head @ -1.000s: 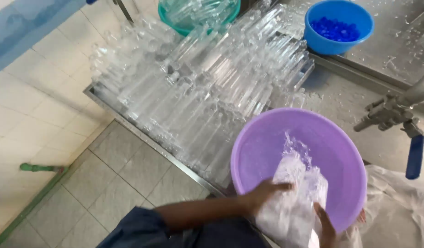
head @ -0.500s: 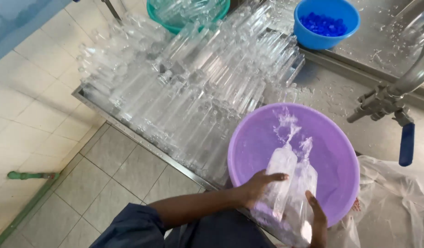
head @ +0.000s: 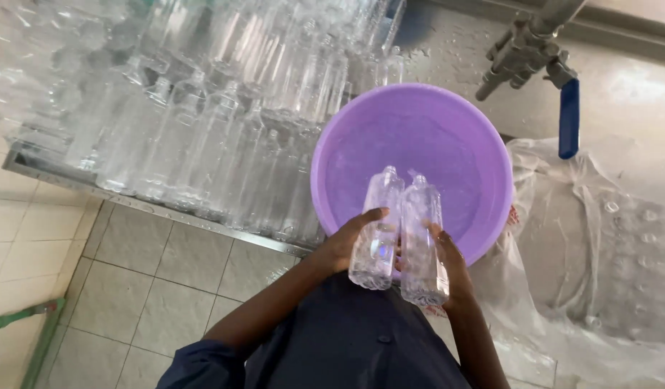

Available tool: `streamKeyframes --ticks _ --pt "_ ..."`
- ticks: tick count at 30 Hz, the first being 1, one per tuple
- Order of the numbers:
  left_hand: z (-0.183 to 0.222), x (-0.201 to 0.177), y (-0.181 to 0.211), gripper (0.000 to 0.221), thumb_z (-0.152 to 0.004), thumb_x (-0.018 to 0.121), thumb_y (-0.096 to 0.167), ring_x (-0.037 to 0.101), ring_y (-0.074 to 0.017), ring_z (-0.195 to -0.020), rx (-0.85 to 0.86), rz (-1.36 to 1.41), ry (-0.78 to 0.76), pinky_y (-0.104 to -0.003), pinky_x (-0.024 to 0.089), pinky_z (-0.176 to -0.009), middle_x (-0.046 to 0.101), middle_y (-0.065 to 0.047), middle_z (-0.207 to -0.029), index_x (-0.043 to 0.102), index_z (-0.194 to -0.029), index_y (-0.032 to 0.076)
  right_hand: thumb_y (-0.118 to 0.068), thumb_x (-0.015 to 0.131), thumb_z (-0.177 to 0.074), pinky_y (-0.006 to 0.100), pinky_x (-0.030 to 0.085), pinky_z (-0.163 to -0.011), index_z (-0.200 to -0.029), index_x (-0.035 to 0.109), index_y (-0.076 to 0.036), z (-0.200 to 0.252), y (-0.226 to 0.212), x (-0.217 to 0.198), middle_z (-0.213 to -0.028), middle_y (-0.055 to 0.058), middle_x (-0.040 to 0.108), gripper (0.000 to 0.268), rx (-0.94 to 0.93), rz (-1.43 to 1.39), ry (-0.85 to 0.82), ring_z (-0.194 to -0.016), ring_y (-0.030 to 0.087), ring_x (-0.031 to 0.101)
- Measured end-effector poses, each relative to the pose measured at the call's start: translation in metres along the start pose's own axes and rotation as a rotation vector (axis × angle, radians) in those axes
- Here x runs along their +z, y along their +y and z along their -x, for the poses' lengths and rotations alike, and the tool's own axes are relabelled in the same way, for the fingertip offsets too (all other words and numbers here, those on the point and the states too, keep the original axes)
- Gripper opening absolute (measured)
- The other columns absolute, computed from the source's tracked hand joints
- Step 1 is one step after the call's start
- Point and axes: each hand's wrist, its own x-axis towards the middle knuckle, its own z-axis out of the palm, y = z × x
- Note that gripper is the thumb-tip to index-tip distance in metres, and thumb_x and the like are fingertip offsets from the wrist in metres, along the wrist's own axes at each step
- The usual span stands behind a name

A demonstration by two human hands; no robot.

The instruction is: Rinsing clear plastic bottles in a basin of water and placing them into bags

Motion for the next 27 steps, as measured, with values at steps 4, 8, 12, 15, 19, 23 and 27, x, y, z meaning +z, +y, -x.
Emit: streamKeyframes --ticks 4,8,12,15,19,23,27 --pt "0.042 0.020 0.018 0.084 -0.088 0.085 0.062 0.074 -0.0435 -0.117 -0.135 -0.034 -0.024 -0.061 0.061 -0.097 0.073 -0.024 -0.128 0.063 -0.143 0.003 -0.061 0.047 -0.097 0.071 0.037 -0.117 -0.170 0.038 -0.019 -0.006 -0.001 -0.001 -0.166 0.031 0.047 0.085 0.183 -0.337 -0.134 -0.149 0.051 0.047" --pt "0.029 0.012 0.019 0.086 -0.089 0.081 0.069 0.072 -0.0479 -0.123 -0.151 -0.070 -0.095 -0.064 0.058 -0.101 0.072 -0.027 -0.133 0.062 -0.142 0.004 -0.069 0.052 -0.094 0.074 0.056 -0.091 -0.162 0.040 -0.023 -0.026 0.010 -0.011 -0.148 0.036 0.057 0.084 0.194 -0.547 -0.290 -0.125 0.055 0.065" --pt "0.047 0.031 0.016 0.090 -0.087 0.081 0.069 0.071 -0.0457 -0.122 -0.089 -0.039 -0.091 -0.062 0.058 -0.101 0.072 -0.027 -0.131 0.059 -0.143 0.002 -0.068 0.059 -0.096 0.072 0.061 -0.087 -0.154 0.049 -0.020 -0.043 0.033 -0.025 -0.140 0.036 0.063 0.076 0.149 -0.616 -0.368 -0.117 0.052 0.070" --pt "0.060 0.035 0.014 0.093 -0.090 0.082 0.064 0.070 -0.0478 -0.125 -0.005 -0.044 -0.098 -0.066 0.057 -0.102 0.070 -0.030 -0.134 0.054 -0.150 -0.002 -0.064 0.058 -0.101 0.070 0.064 -0.086 -0.149 0.056 -0.020 -0.035 0.031 -0.024 -0.141 0.035 0.064 0.066 0.117 -0.687 -0.415 -0.118 0.051 0.073" --pt "0.080 0.055 0.015 0.085 -0.089 0.080 0.068 0.073 -0.0385 -0.122 -0.010 -0.023 -0.135 -0.059 0.061 -0.100 0.074 -0.024 -0.129 0.064 -0.138 0.000 -0.067 0.058 -0.096 0.067 0.061 -0.092 -0.150 0.051 -0.017 -0.020 0.012 -0.019 -0.142 0.032 0.064 0.074 0.162 -0.586 -0.330 -0.124 0.048 0.070" --pt "0.065 0.034 0.014 0.108 -0.087 0.081 0.070 0.066 -0.0404 -0.131 0.047 -0.053 -0.129 -0.066 0.056 -0.104 0.065 -0.026 -0.141 0.045 -0.158 -0.002 -0.069 0.053 -0.094 0.067 0.055 -0.100 -0.152 0.050 -0.014 0.002 -0.018 -0.005 -0.151 0.033 0.059 0.080 0.214 -0.539 -0.256 -0.133 0.050 0.064" --pt "0.080 0.047 0.017 0.105 -0.090 0.077 0.076 0.061 -0.0418 -0.140 0.079 -0.012 -0.137 -0.068 0.053 -0.107 0.062 -0.025 -0.148 0.046 -0.158 0.003 -0.076 0.048 -0.090 0.068 0.050 -0.107 -0.165 0.039 -0.012 -0.001 -0.027 -0.002 -0.163 0.037 0.046 0.099 0.212 -0.457 -0.276 -0.145 0.052 0.054"
